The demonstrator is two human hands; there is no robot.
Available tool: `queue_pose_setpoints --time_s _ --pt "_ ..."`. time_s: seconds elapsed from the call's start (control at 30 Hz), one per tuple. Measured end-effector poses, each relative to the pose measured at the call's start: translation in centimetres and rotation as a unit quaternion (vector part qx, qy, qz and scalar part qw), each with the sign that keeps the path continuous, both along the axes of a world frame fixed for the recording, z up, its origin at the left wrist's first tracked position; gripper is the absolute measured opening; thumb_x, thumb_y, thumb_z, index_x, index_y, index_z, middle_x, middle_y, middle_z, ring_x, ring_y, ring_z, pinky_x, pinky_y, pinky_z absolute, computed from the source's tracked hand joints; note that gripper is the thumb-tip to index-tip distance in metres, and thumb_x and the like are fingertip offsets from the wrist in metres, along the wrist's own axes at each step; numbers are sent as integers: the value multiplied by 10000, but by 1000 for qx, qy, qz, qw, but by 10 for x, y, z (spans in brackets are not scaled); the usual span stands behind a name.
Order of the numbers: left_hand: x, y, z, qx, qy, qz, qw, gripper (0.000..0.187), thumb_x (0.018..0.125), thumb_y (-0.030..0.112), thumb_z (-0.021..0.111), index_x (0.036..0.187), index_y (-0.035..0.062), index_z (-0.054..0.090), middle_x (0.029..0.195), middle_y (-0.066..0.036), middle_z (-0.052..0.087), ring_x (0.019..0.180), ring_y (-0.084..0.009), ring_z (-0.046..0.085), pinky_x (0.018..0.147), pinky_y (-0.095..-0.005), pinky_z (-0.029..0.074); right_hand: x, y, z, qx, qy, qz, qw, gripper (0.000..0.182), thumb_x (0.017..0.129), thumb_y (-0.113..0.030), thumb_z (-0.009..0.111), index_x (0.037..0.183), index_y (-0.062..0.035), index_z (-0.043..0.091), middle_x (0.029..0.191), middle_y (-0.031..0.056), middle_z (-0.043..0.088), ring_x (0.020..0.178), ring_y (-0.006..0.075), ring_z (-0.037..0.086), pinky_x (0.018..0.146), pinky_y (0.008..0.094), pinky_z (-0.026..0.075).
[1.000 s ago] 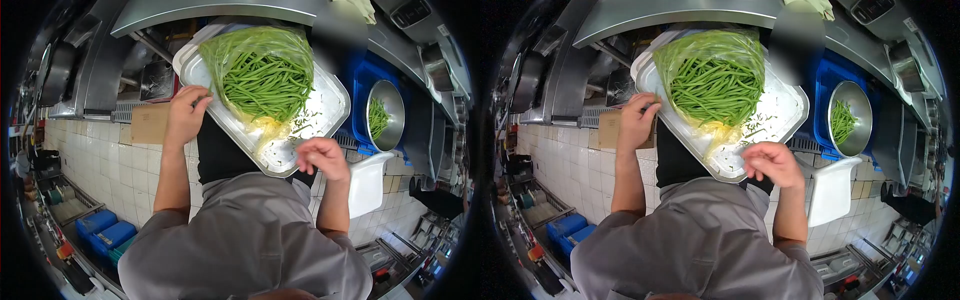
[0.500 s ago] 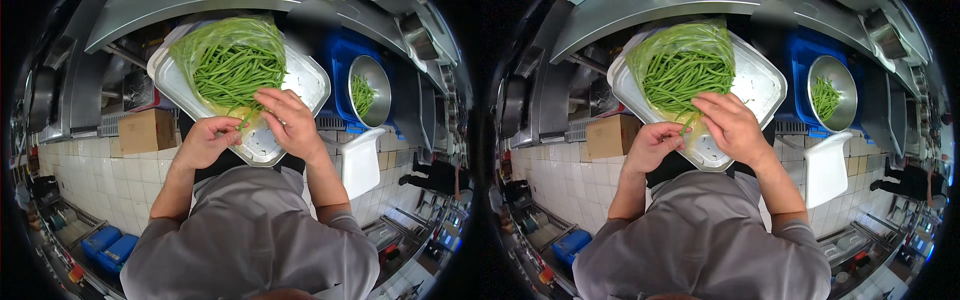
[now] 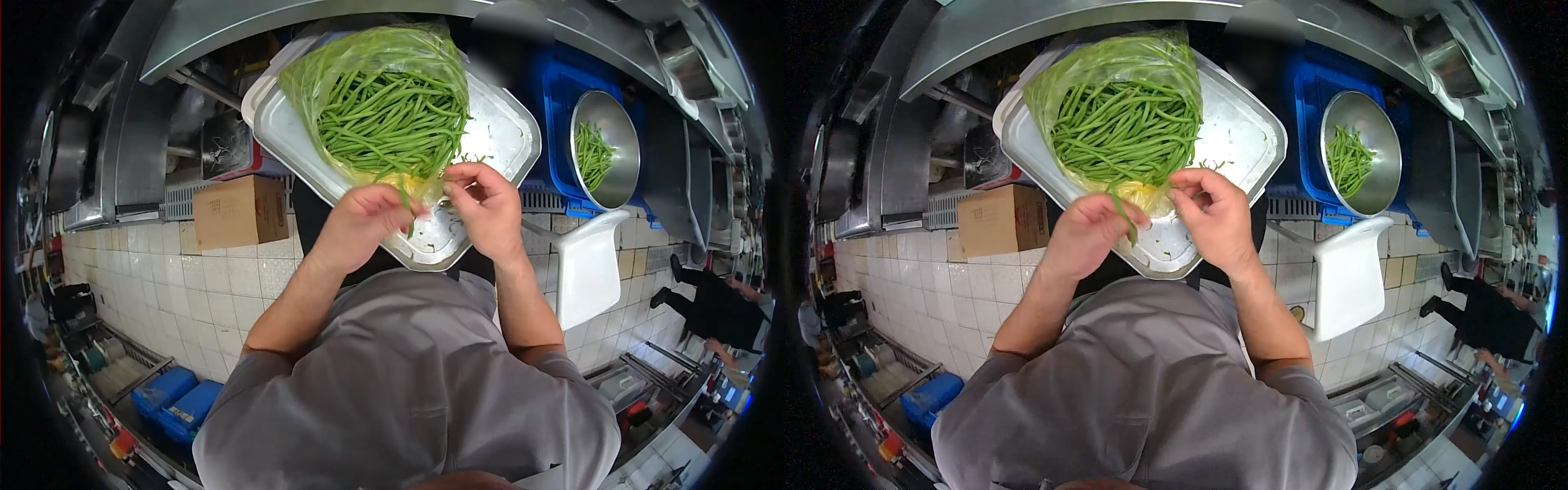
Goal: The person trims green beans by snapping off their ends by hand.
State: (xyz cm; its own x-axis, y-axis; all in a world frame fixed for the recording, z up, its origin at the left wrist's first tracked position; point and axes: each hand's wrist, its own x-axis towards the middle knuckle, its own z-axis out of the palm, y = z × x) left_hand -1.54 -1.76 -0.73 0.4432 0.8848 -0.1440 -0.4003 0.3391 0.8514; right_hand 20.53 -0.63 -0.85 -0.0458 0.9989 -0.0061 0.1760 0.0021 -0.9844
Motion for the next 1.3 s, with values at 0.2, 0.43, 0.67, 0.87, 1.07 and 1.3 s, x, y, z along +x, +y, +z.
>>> queue_pose_setpoints --time_s 0.2,0.43,0.67,0.87,1.07,1.3 --pt "-5 18 -5 -86 -198 139 966 123 1041 130 605 1141 78 655 995 -35 684 866 -143 641 716 -279 497 -1 -4 20 88 -55 76 992 276 845 -26 782 1115 -5 727 887 98 711 769 156 654 669 260 532" --pt "7 12 -10 -33 -113 204 972 126 1010 98 651 1131 62 648 1007 -66 698 841 -149 642 729 -281 504 -21 -12 13 56 5 63 996 220 854 -11 774 1071 11 741 861 92 709 689 116 631 616 248 515" --pt "4 0 -11 -39 -107 178 977 135 1017 86 637 1142 37 628 1027 -89 710 858 -141 650 743 -279 522 -25 -14 6 39 17 73 996 117 912 16 686 1021 25 729 861 73 714 730 99 644 635 250 519" --pt "-21 6 -11 -73 -198 204 956 137 1049 136 587 1163 65 616 1044 -88 697 905 -171 657 775 -314 528 -22 -12 0 -5 52 92 994 120 903 -29 711 1018 -6 734 853 111 709 692 192 658 655 308 528" --pt "-44 18 4 -48 -64 252 964 214 1038 101 571 1239 27 582 976 -82 658 839 -171 618 750 -313 506 -38 25 7 235 -272 48 932 192 834 -162 762 1004 -75 747 842 96 662 873 305 639 755 413 529" --pt "-41 0 1 -17 153 169 974 195 995 81 635 1181 27 654 878 -32 576 731 -101 518 623 -219 395 -56 28 12 294 -196 51 934 92 801 -59 729 876 -64 677 826 102 657 827 308 638 725 419 520"
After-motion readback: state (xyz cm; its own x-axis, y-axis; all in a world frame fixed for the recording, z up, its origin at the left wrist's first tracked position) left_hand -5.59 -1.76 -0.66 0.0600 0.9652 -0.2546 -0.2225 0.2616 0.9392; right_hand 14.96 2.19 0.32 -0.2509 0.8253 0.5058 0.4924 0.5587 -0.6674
